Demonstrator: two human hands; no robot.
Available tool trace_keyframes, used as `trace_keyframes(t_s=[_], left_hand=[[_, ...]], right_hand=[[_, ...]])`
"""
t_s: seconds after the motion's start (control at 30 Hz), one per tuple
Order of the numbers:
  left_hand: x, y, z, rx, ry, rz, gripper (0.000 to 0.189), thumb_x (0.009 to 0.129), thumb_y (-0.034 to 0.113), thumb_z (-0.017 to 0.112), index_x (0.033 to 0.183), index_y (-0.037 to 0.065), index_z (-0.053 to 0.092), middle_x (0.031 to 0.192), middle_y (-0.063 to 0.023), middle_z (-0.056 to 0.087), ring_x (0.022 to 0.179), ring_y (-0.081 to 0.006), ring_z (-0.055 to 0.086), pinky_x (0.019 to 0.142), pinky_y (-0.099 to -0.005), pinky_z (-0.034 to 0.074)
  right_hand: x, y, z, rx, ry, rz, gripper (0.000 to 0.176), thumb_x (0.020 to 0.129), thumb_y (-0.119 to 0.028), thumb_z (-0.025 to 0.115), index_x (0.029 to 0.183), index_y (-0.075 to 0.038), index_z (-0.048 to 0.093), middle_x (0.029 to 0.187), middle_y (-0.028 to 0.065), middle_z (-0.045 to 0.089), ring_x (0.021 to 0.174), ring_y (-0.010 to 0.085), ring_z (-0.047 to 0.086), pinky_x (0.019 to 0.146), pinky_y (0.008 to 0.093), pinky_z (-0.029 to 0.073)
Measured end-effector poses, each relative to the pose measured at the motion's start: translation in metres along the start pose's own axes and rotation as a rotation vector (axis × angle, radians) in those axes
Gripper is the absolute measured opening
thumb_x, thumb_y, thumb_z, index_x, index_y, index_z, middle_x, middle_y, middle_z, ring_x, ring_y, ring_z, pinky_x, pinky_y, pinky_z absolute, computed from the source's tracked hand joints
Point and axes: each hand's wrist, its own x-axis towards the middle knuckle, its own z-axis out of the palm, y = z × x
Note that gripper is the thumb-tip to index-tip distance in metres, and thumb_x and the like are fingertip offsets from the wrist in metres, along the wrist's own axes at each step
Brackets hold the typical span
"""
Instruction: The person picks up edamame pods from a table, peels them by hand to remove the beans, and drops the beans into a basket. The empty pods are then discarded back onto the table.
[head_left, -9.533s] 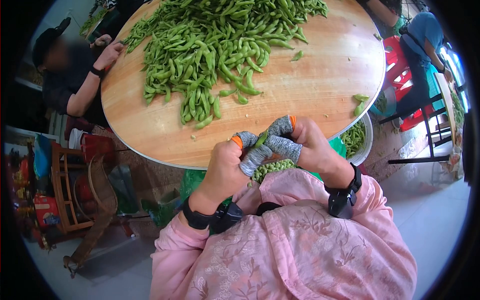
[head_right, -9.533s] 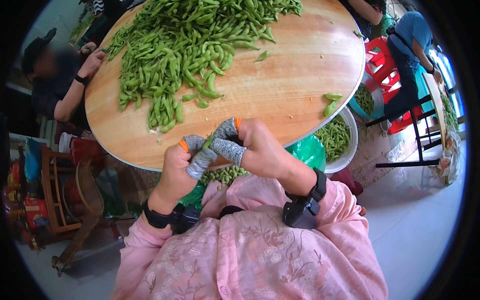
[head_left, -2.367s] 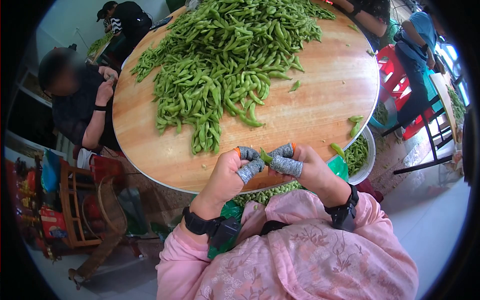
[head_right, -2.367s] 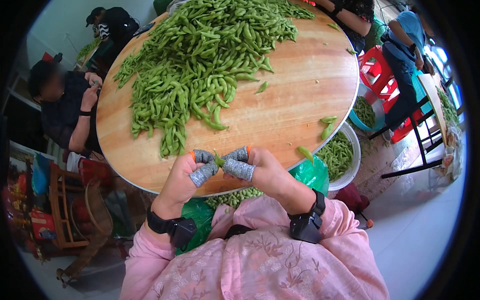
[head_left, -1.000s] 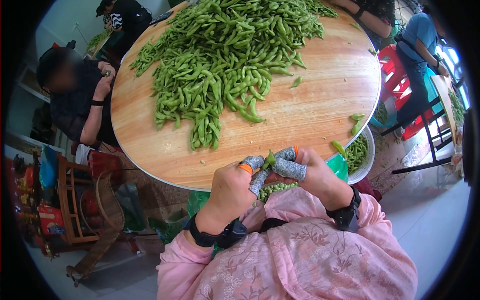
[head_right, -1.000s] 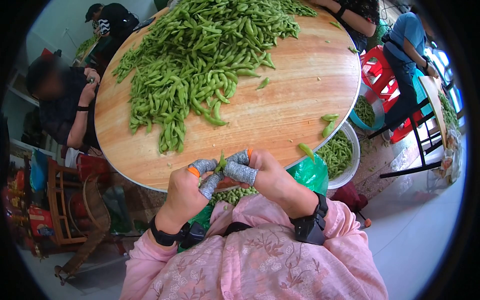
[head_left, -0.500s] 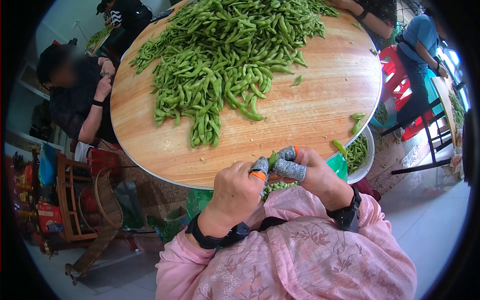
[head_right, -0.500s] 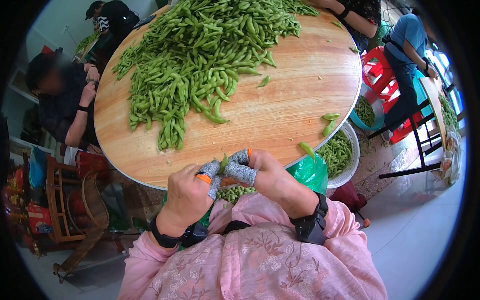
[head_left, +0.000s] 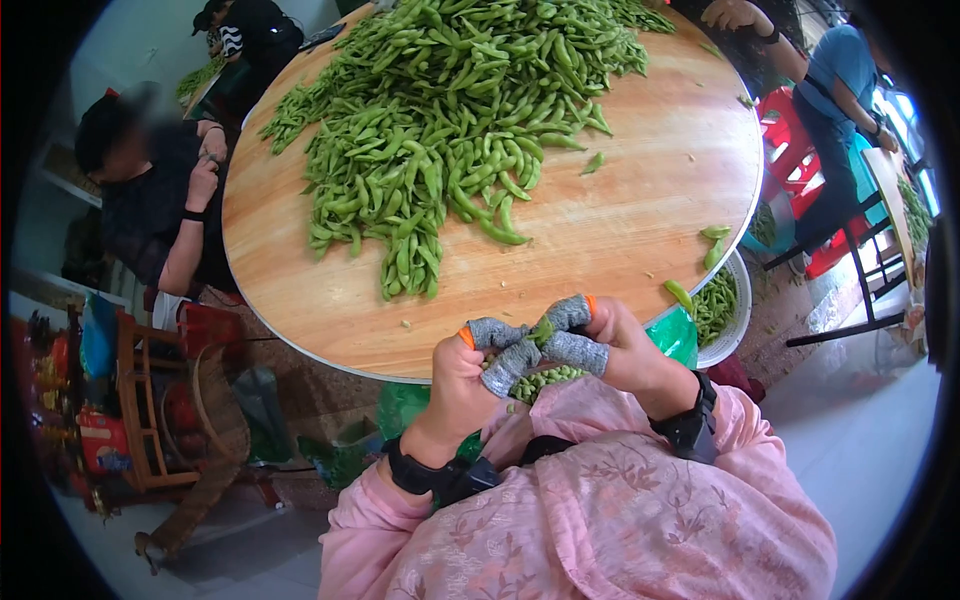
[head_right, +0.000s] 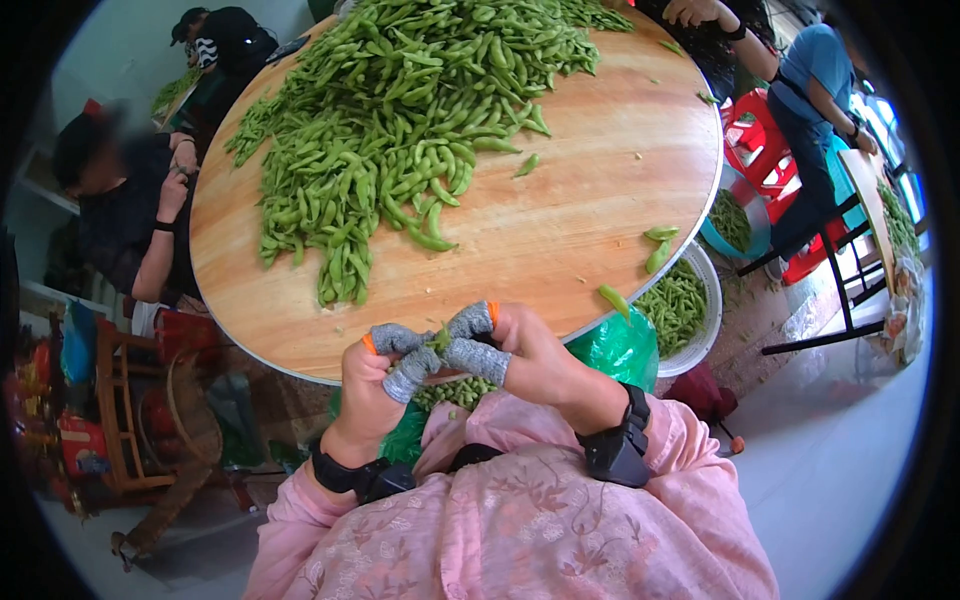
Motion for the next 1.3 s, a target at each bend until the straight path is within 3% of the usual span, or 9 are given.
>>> trace_keyframes(t_s=[0.07,0.33,0.53,0.8,0.9,0.97,1.1,1.17,1.3], left_hand=[[-0.002,-0.005,-0.003,-0.310,0.019,-0.200,0.008,0.079,-0.003,0.054,0.086,0.000,0.053,0.074,-0.0016,0.056,0.066,-0.0087,0.054,0.063,-0.0215,0.047],[-0.003,-0.015,0.005,-0.133,-0.002,-0.117,0.008,0.080,-0.004,0.046,0.085,-0.003,0.052,0.076,-0.0034,0.056,0.070,-0.0065,0.053,0.062,-0.0203,0.045],[-0.015,-0.015,-0.021,0.257,0.242,0.116,0.011,0.080,-0.002,0.044,0.086,-0.002,0.053,0.081,-0.0035,0.055,0.074,-0.0092,0.052,0.068,-0.0210,0.042],[0.000,-0.046,-0.062,0.580,0.495,0.276,0.018,0.079,-0.001,0.046,0.095,-0.001,0.054,0.083,-0.0100,0.058,0.074,-0.0186,0.056,0.067,-0.0282,0.045],[-0.003,-0.036,-0.037,0.465,0.365,0.039,0.020,0.082,0.001,0.047,0.101,-0.001,0.053,0.084,-0.0073,0.058,0.080,-0.0134,0.054,0.073,-0.0258,0.043],[-0.005,-0.035,-0.019,0.658,0.199,0.255,0.021,0.080,0.001,0.050,0.101,0.001,0.053,0.085,-0.0094,0.058,0.081,-0.0151,0.055,0.072,-0.0265,0.044],[-0.012,-0.021,0.007,0.414,-0.044,0.105,0.023,0.077,0.001,0.054,0.099,0.002,0.055,0.085,-0.0098,0.059,0.080,-0.0183,0.057,0.072,-0.0284,0.045],[-0.008,-0.013,0.010,0.479,-0.268,0.398,0.023,0.074,0.000,0.057,0.097,0.002,0.057,0.085,-0.0096,0.059,0.080,-0.0214,0.058,0.070,-0.0304,0.046],[0.022,0.001,-0.011,0.692,-0.059,0.396,0.025,0.071,-0.001,0.057,0.096,0.002,0.058,0.084,-0.0112,0.058,0.079,-0.0266,0.055,0.075,-0.0351,0.043]], right_hand=[[0.000,0.003,-0.003,-0.178,-0.024,-0.071,0.013,0.081,-0.011,0.056,0.086,0.002,0.055,0.080,0.0050,0.058,0.075,0.0126,0.056,0.069,0.0276,0.046],[-0.002,-0.002,-0.002,-0.575,-0.017,-0.106,0.009,0.078,-0.006,0.057,0.083,0.002,0.058,0.073,0.0032,0.057,0.068,0.0100,0.052,0.061,0.0246,0.042],[-0.039,-0.036,-0.060,-0.947,0.499,-0.036,0.011,0.078,-0.004,0.057,0.087,0.003,0.058,0.071,0.0025,0.058,0.067,0.0082,0.051,0.061,0.0238,0.043],[-0.109,-0.046,-0.167,-0.851,0.899,-0.103,0.024,0.080,-0.001,0.053,0.103,0.005,0.053,0.088,0.0049,0.058,0.074,0.0095,0.054,0.066,0.0215,0.044],[-0.115,-0.053,-0.170,-0.758,1.084,-0.124,0.025,0.081,-0.005,0.052,0.105,0.004,0.052,0.089,0.0054,0.058,0.075,0.0092,0.053,0.069,0.0203,0.042],[-0.126,-0.050,-0.191,-0.831,1.141,-0.085,0.024,0.082,-0.007,0.052,0.103,0.004,0.053,0.087,0.0053,0.058,0.074,0.0091,0.052,0.068,0.0205,0.041],[-0.147,-0.046,-0.226,-0.940,1.287,-0.018,0.022,0.082,-0.012,0.055,0.097,0.004,0.057,0.084,0.0050,0.059,0.071,0.0086,0.051,0.065,0.0215,0.040],[-0.150,-0.046,-0.226,-0.948,1.256,-0.055,0.021,0.082,-0.012,0.056,0.095,0.003,0.057,0.083,0.0047,0.059,0.071,0.0084,0.051,0.066,0.0211,0.040],[-0.127,-0.053,-0.169,-0.998,1.175,-0.173,0.018,0.081,-0.008,0.057,0.094,0.004,0.058,0.081,0.0042,0.059,0.072,0.0085,0.052,0.067,0.0204,0.041]])
